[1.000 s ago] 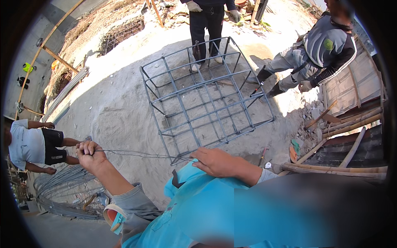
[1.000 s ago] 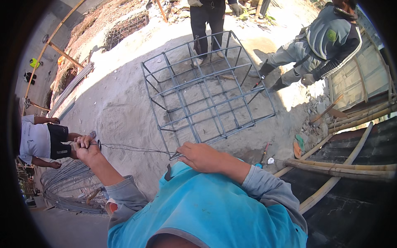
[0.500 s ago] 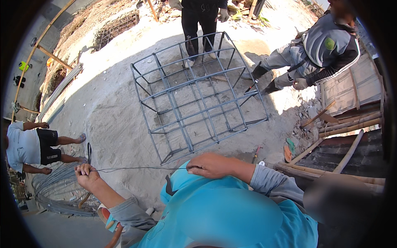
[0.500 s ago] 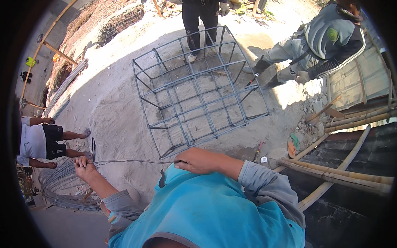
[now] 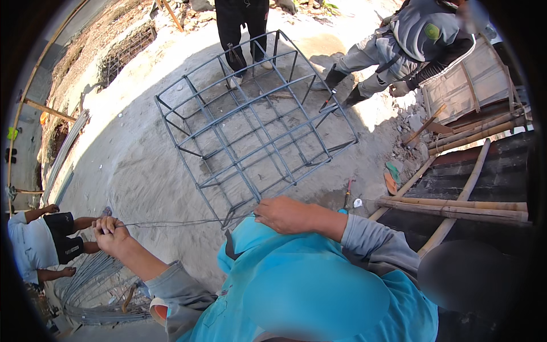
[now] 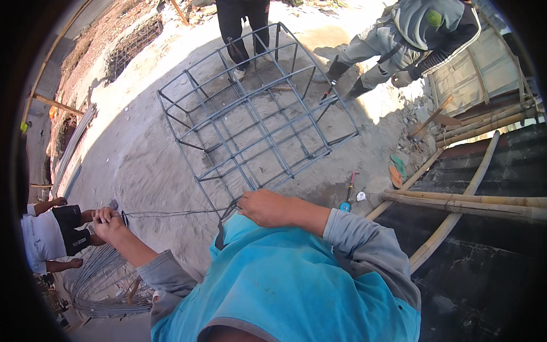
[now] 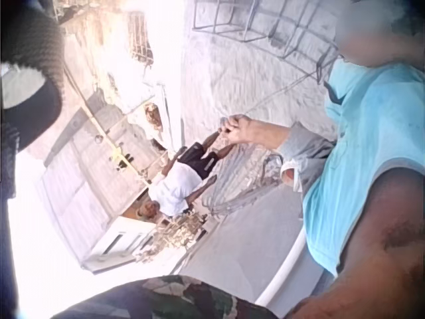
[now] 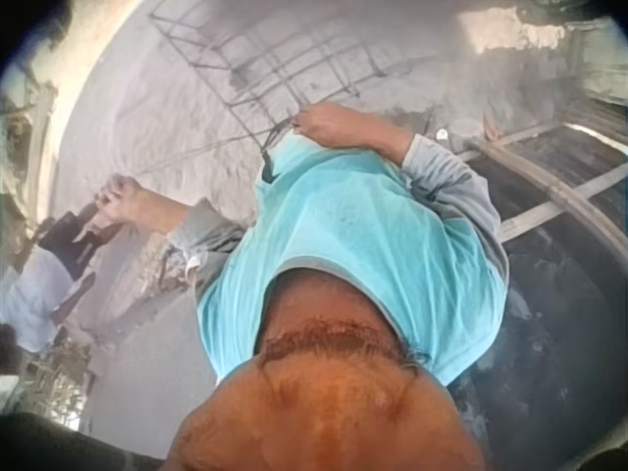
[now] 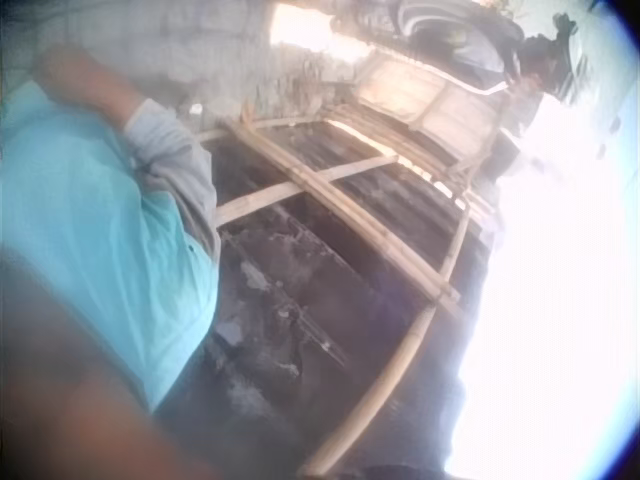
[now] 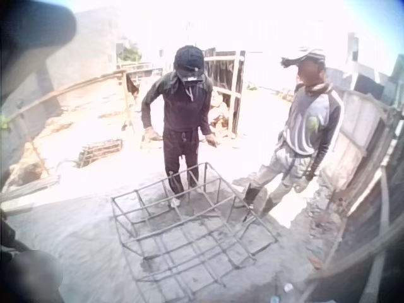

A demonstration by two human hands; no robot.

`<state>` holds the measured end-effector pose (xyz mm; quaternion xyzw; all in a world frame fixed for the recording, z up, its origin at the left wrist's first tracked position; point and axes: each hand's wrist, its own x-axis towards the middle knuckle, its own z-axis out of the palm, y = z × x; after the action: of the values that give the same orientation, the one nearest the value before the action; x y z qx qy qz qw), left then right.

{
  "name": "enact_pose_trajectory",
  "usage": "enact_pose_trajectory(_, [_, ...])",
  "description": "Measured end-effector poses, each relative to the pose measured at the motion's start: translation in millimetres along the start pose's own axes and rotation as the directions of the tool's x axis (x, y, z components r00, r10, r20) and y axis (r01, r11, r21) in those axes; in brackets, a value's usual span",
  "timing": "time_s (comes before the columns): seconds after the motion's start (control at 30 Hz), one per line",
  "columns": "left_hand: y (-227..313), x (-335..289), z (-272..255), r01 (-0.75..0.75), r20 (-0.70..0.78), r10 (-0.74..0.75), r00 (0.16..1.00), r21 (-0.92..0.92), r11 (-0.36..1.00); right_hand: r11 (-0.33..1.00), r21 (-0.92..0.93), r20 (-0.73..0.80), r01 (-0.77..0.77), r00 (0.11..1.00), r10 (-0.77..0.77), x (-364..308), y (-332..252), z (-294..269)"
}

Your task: The person assembles a metal rebar cage by hammering rebar into place, cutting binding wire with pliers, and twisting the wire by hand to secure the joints.

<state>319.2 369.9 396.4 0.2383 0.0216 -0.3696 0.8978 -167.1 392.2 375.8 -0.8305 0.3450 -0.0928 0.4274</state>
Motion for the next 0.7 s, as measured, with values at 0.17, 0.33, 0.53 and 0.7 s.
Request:
enact_pose_trajectory(0.17, [-13,39,9,0.053,0.02,-0.053,0.998,-0.006,0.999,0.99,0.119,-0.041,0.081,0.996,-0.077,7,-13,2])
enact_pose_trajectory(0.33, [-21,64,7,0.224,0.229,-0.208,0.951,-0.048,0.973,0.989,0.13,0.049,-0.067,0.997,0.062,18,-20,8])
enact_pose_trajectory(0.53, [-29,78,-1,0.18,0.126,-0.174,0.977,-0.036,0.983,0.88,0.46,0.067,-0.121,0.993,0.102,15,-31,-4])
enact_pose_trajectory(0.7, [-34,73,1,0.171,0.09,-0.165,0.982,-0.057,0.984,0.871,0.451,0.143,-0.193,0.979,0.143,7,-35,-18])
